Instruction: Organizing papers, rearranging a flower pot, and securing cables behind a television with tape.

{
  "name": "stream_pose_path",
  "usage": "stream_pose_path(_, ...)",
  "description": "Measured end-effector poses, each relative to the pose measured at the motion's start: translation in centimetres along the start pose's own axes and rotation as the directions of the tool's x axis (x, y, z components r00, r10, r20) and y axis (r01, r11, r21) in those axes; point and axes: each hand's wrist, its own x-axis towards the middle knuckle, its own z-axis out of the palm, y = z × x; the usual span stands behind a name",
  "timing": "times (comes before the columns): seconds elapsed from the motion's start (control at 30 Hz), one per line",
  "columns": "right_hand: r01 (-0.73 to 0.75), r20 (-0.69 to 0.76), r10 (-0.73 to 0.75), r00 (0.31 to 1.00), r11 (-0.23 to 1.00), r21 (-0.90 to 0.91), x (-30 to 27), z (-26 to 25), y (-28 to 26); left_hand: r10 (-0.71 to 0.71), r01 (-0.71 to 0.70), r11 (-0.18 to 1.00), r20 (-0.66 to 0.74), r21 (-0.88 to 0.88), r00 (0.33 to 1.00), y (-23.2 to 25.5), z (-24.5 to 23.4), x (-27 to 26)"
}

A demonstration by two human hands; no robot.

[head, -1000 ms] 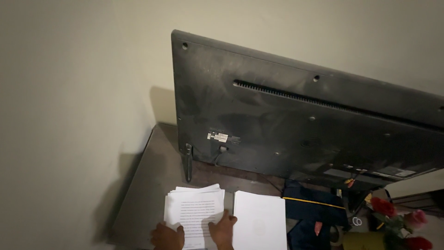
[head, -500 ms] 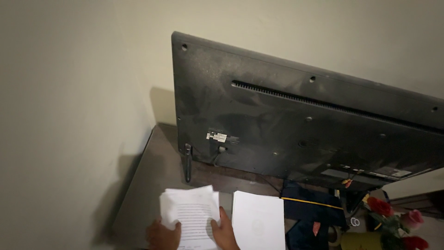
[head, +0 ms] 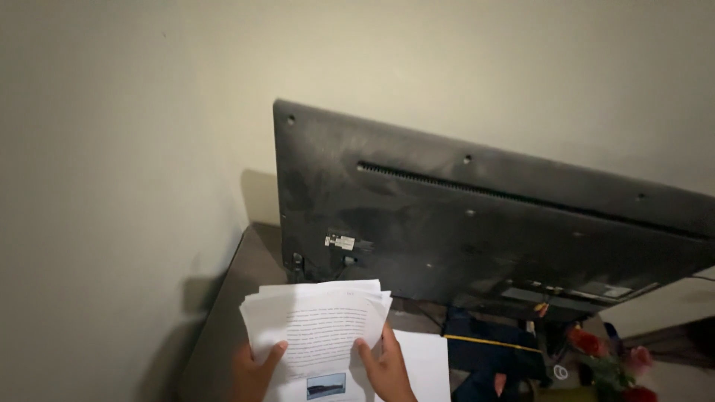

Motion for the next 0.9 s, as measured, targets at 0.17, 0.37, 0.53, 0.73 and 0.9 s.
stream_pose_path(0.17, 0.082, -0.106, -0.068, 0.992, 0.988, 0.134, -0.7, 0.7, -0.3, 0.097, -0.094, 0.994, -0.053, 0.056, 0.994, 3.3, -0.4, -1.2)
stream_pose_path(0.37, 0.217, -0.195, -0.191, 0.962, 0.969, 0.117, -1.8, 3.5, 2.5, 0.189, -0.184, 0.982, -0.178, 0.041, 0.966, 4.4, -0.2, -3.3)
stream_pose_path(0.53, 0.162, -0.112, -0.149, 0.982, 0.980, 0.115, -4.0, 2.6, 1.4, 0.056, -0.074, 0.994, -0.221, -0.078, 0.974, -0.1, -0.8, -5.0)
stream_pose_path(0.73, 0.022, 0.316, 0.072, 0.946, 0.959, -0.284, -5.6, -1.9, -6.4, 0.254, -0.396, 0.864, -0.407, -0.313, 0.877, -9.1, -0.8, -2.5)
stream_pose_path(0.9, 0.365, 0.463, -0.084, 0.883, 0.742, -0.562, -6.4, -4.3, -11.1, 0.750, -0.663, 0.654, -0.429, 0.364, 0.504, 3.7, -3.7, -6.3)
